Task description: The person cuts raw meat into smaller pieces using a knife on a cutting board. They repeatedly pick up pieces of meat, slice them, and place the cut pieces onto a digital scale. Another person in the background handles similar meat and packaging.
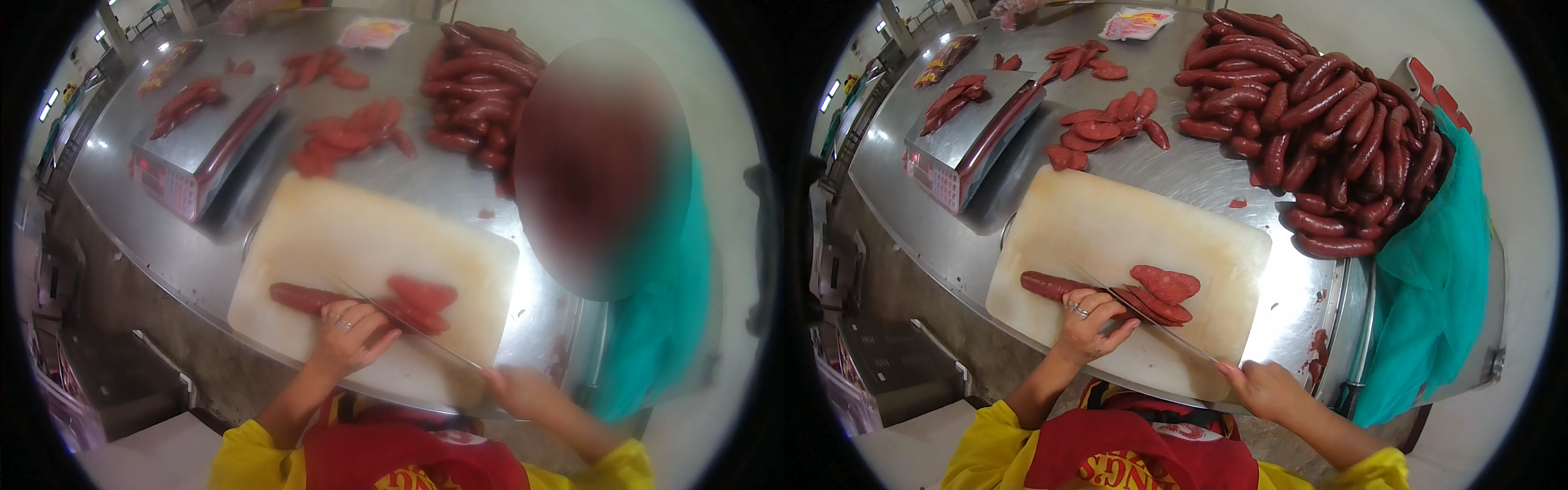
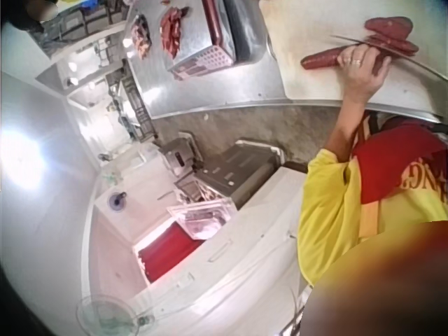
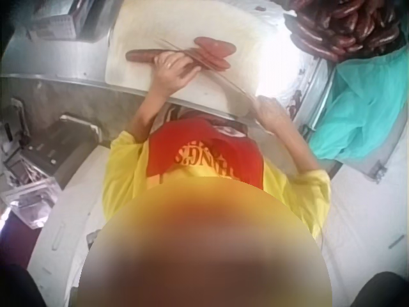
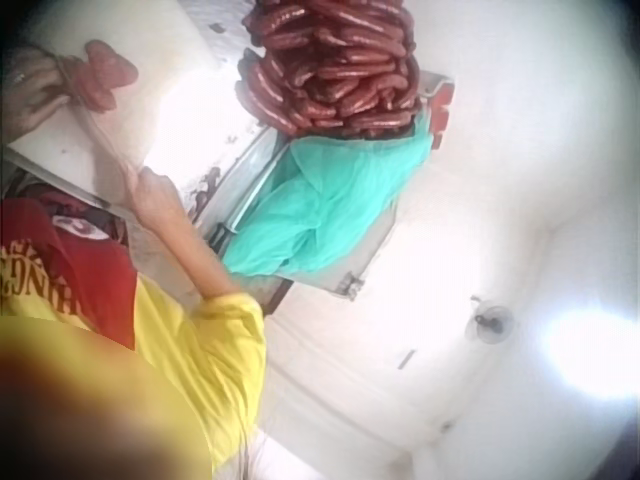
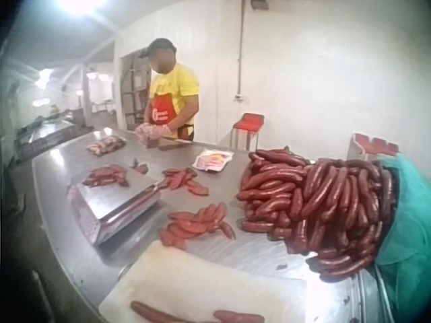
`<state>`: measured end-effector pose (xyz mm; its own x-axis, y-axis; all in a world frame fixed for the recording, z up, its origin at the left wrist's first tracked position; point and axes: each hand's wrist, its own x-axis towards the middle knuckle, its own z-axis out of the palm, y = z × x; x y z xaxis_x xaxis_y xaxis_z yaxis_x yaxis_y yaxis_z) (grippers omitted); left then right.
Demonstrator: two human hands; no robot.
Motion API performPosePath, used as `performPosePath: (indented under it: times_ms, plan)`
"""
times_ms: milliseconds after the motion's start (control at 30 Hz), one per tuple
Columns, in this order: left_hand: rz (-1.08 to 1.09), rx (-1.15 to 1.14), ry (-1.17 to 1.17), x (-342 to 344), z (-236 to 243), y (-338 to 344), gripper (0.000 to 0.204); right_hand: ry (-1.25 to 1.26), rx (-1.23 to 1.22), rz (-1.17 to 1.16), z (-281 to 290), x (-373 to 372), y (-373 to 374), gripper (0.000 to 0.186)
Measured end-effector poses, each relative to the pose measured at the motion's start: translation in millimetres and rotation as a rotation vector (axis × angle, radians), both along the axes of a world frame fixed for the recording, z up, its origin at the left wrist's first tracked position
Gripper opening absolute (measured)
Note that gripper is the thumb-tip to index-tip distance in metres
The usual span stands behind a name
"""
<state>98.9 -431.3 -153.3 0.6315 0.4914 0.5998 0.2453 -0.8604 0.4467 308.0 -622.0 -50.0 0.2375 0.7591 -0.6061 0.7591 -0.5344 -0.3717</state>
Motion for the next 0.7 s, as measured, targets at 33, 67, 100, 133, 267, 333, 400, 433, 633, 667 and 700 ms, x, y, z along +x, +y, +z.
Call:
performPosePath:
  times_ms: [33,67,100,133,267,333,400,433,633,667,700]
  plan:
    - [-0.012,0.023,0.002,0,0,0,0.032,0.094,0.150,-0.029,-19,-8,14,0.058]
    - [-0.021,0.032,0.001,1,0,-1,0.031,0.167,0.230,-0.087,-38,-18,32,0.058]
    - [-0.029,0.027,0.004,0,1,-1,0.031,0.159,0.254,-0.034,-52,-27,46,0.056]
    - [-0.040,0.044,0.009,-1,2,0,0.032,0.163,0.369,0.043,-59,-31,57,0.055]
    - [-0.018,0.099,0.037,-14,8,9,0.030,0.209,0.196,-0.049,-44,-24,53,0.052]
    - [0.007,0.108,0.008,-22,9,17,0.030,0.144,0.186,-0.059,-13,-14,17,0.053]
    - [-0.041,0.082,0.050,-27,8,21,0.030,0.037,0.117,-0.062,17,-11,-17,0.057]
    - [-0.063,0.066,0.046,-29,7,22,0.030,-0.018,0.030,-0.110,32,-10,-31,0.058]
    - [-0.049,0.032,0.044,-29,3,23,0.028,-0.042,-0.321,-0.131,52,-14,-35,0.053]
    - [-0.052,0.027,0.039,-28,3,22,0.028,-0.009,-0.253,-0.105,34,-17,-18,0.054]
    - [-0.053,0.021,0.035,-28,4,22,0.027,0.038,-0.100,-0.115,13,-25,1,0.060]
